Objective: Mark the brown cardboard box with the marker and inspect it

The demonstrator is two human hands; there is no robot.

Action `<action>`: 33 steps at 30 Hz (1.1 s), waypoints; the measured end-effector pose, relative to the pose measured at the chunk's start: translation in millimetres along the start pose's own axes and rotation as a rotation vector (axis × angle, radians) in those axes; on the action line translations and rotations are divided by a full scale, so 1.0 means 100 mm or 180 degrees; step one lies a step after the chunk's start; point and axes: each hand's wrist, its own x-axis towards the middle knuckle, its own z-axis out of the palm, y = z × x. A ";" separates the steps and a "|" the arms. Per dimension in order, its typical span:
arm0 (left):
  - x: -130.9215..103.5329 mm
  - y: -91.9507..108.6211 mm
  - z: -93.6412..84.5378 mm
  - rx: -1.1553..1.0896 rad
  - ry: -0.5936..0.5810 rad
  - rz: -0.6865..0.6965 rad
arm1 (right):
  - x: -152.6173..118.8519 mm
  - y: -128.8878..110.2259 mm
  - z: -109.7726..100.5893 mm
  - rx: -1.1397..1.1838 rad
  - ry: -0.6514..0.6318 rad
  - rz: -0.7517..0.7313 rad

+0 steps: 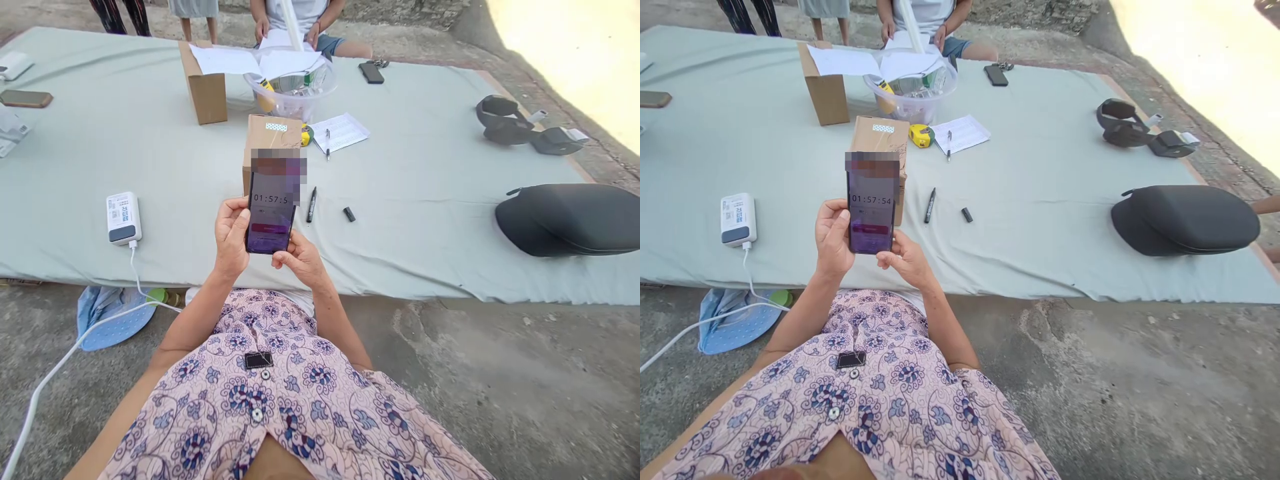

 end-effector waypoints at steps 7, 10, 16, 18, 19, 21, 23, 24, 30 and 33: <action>0.24 -0.05 -0.63 0.0482 0.0709 0.0197 | 0.15 0.17 -0.22 -0.0215 0.0402 -0.0316; 0.44 -0.09 -1.10 0.0968 0.1401 0.0037 | 0.35 0.31 -0.43 -0.0371 0.1350 -0.0391; 0.65 -0.22 -1.62 0.2250 0.2043 -0.0932 | 0.85 0.48 -0.66 -0.0609 0.2273 -0.0579; 0.65 -0.24 -1.65 0.2370 0.2008 -0.0920 | 0.92 0.56 -0.62 -0.0614 0.2248 -0.0653; 0.65 -0.24 -1.65 0.2438 0.1979 -0.0892 | 0.93 0.60 -0.59 -0.0615 0.2216 -0.0658; 0.63 -0.23 -1.62 0.2594 0.1913 -0.0759 | 0.91 0.69 -0.53 -0.0662 0.2146 -0.0617; 0.63 -0.20 -1.58 0.2794 0.1902 -0.0498 | 0.85 0.77 -0.50 -0.0747 0.2081 -0.0570; 0.63 -0.17 -1.57 0.2873 0.1868 -0.0239 | 0.83 0.80 -0.49 -0.0782 0.2050 -0.0564; 0.67 0.20 -1.50 0.2094 0.1865 0.1381 | 0.80 0.88 -0.53 -0.0776 0.2079 -0.0485; 0.61 0.34 -1.24 0.1890 0.1845 0.1637 | 0.80 0.88 -0.53 -0.0805 0.2092 -0.0444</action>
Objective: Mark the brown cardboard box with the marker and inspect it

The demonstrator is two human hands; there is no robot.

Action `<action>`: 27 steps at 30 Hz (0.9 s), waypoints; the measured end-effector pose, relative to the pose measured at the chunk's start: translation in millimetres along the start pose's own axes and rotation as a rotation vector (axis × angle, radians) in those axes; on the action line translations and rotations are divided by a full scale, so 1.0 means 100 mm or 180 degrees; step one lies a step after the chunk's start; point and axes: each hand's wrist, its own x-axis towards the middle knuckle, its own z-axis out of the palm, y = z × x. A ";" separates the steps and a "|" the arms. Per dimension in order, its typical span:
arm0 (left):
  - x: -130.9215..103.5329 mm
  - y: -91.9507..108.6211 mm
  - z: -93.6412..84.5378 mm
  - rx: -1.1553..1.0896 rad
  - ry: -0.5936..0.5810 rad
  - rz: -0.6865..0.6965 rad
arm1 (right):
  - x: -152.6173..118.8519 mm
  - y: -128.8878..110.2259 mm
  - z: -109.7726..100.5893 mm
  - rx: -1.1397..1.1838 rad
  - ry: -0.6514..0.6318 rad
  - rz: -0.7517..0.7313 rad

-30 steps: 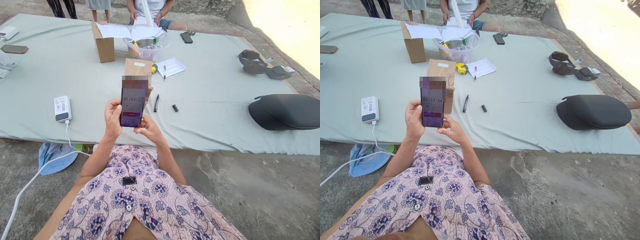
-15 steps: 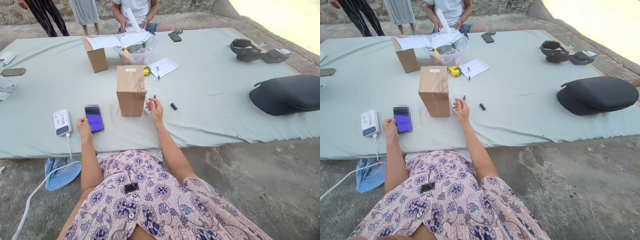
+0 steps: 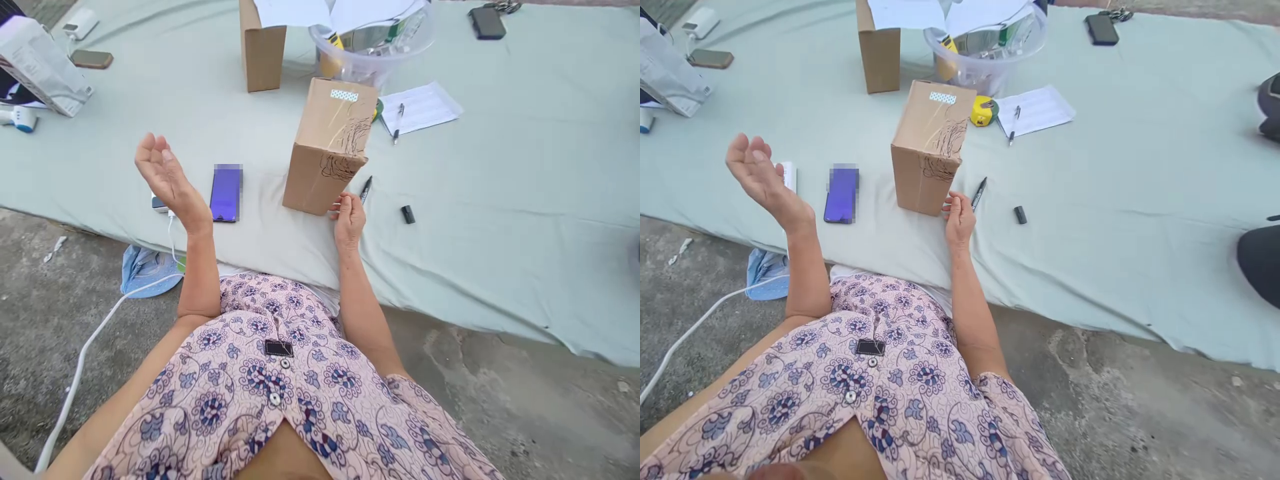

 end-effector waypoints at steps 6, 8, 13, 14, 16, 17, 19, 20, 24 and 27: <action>-0.67 0.20 0.60 -0.0640 -0.1440 -0.0579 | -0.01 0.00 0.00 -0.0098 0.0015 -0.0033; -0.88 0.07 0.76 -0.0608 -0.1931 -0.0833 | -0.02 -0.01 -0.01 -0.0155 -0.0024 -0.0069; -1.14 -0.33 0.90 -0.0476 -0.2527 -0.1219 | -0.03 -0.05 0.00 -0.0354 -0.0345 -0.0466; -1.16 -0.36 0.90 -0.0435 -0.2593 -0.1233 | -0.03 -0.05 0.00 -0.0411 -0.0385 -0.0493; -1.18 -0.37 0.89 -0.0380 -0.2602 -0.1253 | -0.03 -0.07 0.01 -0.0517 -0.0382 -0.0509; -1.18 -0.35 0.87 -0.0352 -0.2547 -0.1280 | -0.03 -0.07 0.00 -0.0567 -0.0363 -0.0545; -1.20 -0.29 0.85 -0.0275 -0.2405 -0.1400 | -0.03 -0.11 -0.02 -0.0663 -0.0336 -0.0697; -1.21 -0.25 0.84 -0.0217 -0.2351 -0.1460 | -0.04 -0.13 -0.03 -0.0709 -0.0309 -0.0787; -1.35 -0.12 0.83 -0.0421 -0.2223 -0.1845 | -0.07 -0.29 -0.12 -0.0744 -0.0034 -0.1098; -1.49 -0.04 0.85 -0.1022 -0.2358 -0.2587 | -0.11 -0.48 -0.15 -0.0837 0.0296 -0.1461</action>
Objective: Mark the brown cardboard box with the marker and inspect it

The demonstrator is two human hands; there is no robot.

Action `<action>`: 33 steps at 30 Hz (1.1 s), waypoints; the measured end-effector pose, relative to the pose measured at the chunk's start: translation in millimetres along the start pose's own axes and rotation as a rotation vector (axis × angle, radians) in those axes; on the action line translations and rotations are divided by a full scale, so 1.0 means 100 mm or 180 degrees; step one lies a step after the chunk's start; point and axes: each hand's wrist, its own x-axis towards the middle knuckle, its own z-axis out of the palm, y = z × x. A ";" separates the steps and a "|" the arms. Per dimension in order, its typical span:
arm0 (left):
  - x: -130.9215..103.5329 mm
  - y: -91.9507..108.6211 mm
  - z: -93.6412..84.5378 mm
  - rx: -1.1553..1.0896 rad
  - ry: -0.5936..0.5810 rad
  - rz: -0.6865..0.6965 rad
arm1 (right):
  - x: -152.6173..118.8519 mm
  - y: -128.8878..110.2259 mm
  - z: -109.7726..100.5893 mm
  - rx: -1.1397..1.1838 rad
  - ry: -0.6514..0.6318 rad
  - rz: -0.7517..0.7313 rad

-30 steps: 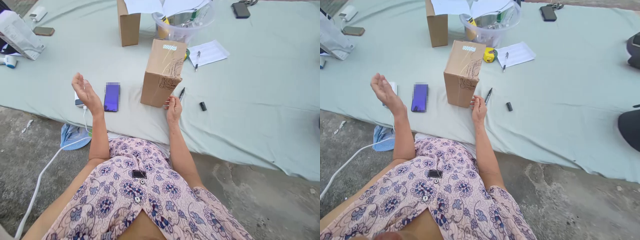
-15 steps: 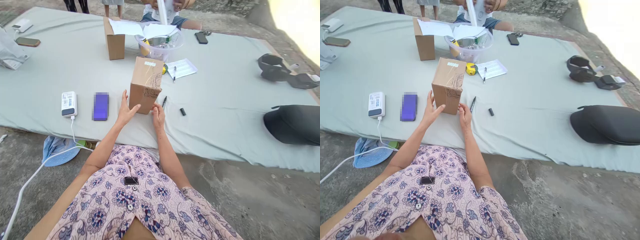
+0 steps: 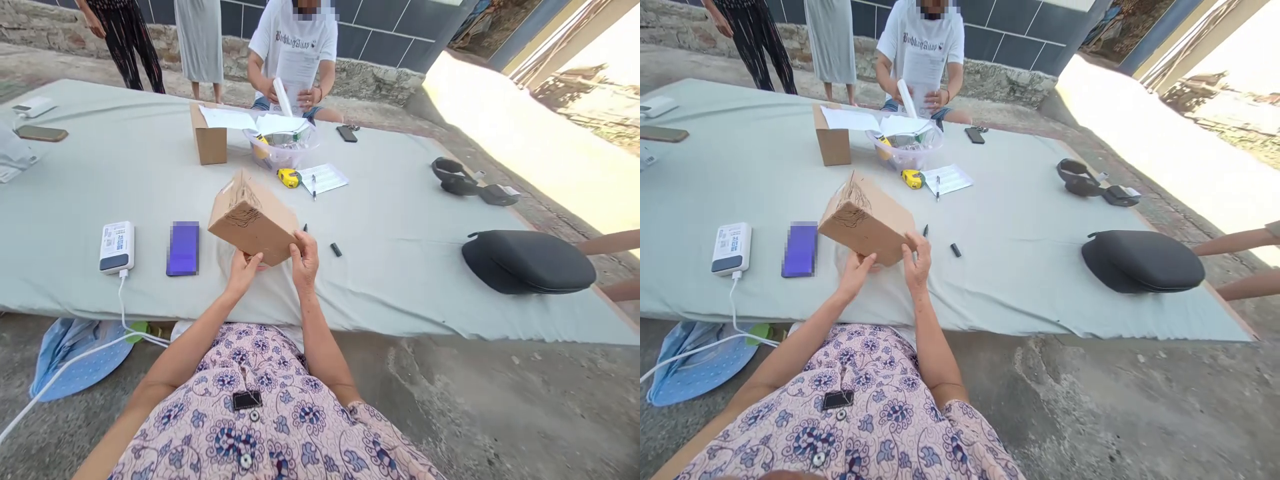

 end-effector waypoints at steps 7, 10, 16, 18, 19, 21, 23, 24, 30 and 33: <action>-0.15 0.11 0.11 -0.0387 -0.0745 -0.1565 | 0.11 -0.02 0.11 -0.0642 -0.0184 -0.0750; -0.19 0.26 0.02 0.0167 -0.0817 -0.1013 | 0.10 0.12 0.20 -0.0675 -0.0093 -0.0798; -0.09 0.48 -0.34 0.1014 0.0963 0.1329 | 0.08 0.21 0.23 -0.0589 -0.0100 -0.0714; 0.02 0.49 -0.44 0.1322 0.1296 0.1577 | 0.08 0.21 0.22 -0.0545 -0.0139 -0.0671; 0.07 0.48 -0.48 0.1435 0.1317 0.1530 | 0.08 0.21 0.22 -0.0532 -0.0139 -0.0664; 0.19 0.44 -0.50 0.1512 0.1157 0.1233 | 0.08 0.20 0.23 -0.0523 -0.0110 -0.0660; 0.30 0.39 -0.47 0.1493 0.0920 0.0923 | 0.08 0.20 0.24 -0.0523 -0.0074 -0.0653; 0.35 0.37 -0.44 0.1486 0.0840 0.0826 | 0.08 0.20 0.24 -0.0523 -0.0066 -0.0647; 0.46 0.31 -0.33 0.1523 0.1003 0.0829 | 0.09 0.15 0.23 -0.0488 -0.0068 -0.0516; 0.45 0.32 -0.33 0.1550 0.1031 0.0796 | 0.11 0.10 0.22 -0.0482 -0.0080 -0.0343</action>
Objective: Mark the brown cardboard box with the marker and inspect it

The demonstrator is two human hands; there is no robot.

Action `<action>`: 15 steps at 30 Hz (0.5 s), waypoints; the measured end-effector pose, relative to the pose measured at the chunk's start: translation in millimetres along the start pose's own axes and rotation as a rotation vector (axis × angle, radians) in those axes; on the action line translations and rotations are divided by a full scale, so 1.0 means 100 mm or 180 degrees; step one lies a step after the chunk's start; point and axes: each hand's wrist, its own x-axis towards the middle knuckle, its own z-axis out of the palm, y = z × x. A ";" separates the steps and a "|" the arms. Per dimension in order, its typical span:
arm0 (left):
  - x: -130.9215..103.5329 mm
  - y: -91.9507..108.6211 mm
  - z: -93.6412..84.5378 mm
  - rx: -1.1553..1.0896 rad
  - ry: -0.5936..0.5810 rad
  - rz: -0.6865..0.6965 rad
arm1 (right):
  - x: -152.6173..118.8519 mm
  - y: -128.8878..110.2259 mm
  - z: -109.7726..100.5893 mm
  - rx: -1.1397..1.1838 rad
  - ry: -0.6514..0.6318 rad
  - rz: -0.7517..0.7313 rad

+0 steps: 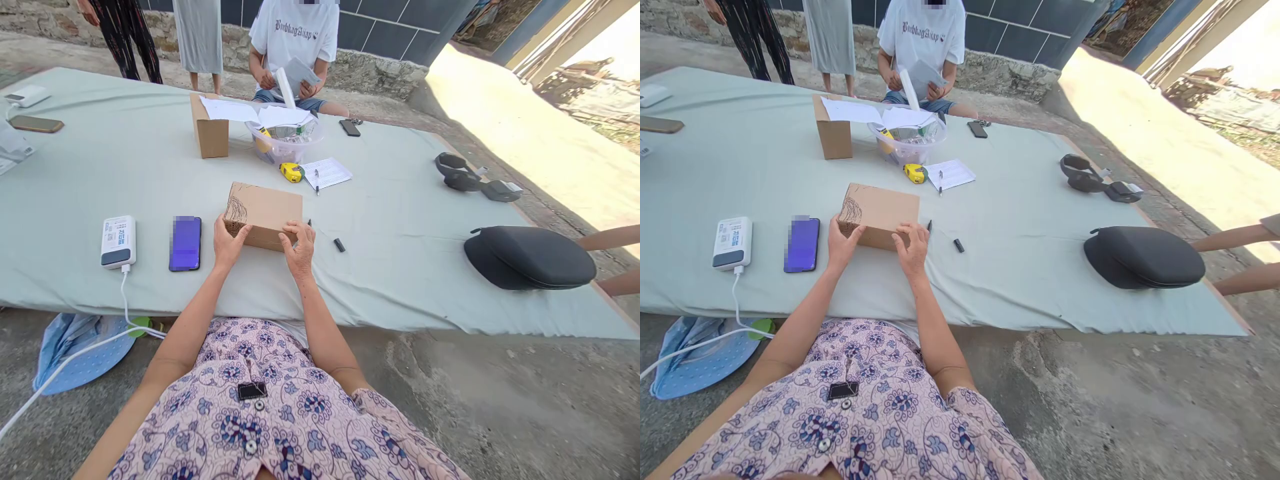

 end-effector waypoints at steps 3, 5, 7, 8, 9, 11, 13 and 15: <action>-0.01 0.02 -0.01 -0.0076 -0.0006 0.0020 | 0.02 -0.05 0.03 -0.0065 0.0083 0.0174; -0.01 0.02 -0.01 -0.0107 0.0004 0.0026 | 0.02 -0.07 0.07 -0.0164 0.0244 0.0309; 0.00 0.01 0.00 -0.0106 0.0015 0.0008 | 0.02 -0.06 0.11 -0.0254 0.0384 0.0490; 0.01 0.00 0.00 -0.0109 0.0018 0.0008 | 0.03 -0.06 0.13 -0.0265 0.0411 0.0593; 0.02 -0.01 0.01 -0.0119 0.0014 0.0019 | 0.03 -0.05 0.14 -0.0244 0.0405 0.0695; 0.04 -0.02 0.02 -0.0146 -0.0009 0.0050 | 0.04 -0.03 0.14 -0.0141 0.0315 0.0858; 0.05 -0.03 0.04 -0.0160 -0.0040 0.0048 | 0.07 -0.01 0.13 -0.0071 0.0193 0.0932; 0.05 -0.02 0.06 -0.0154 -0.0043 0.0006 | 0.10 -0.02 0.13 -0.0124 0.0102 0.0950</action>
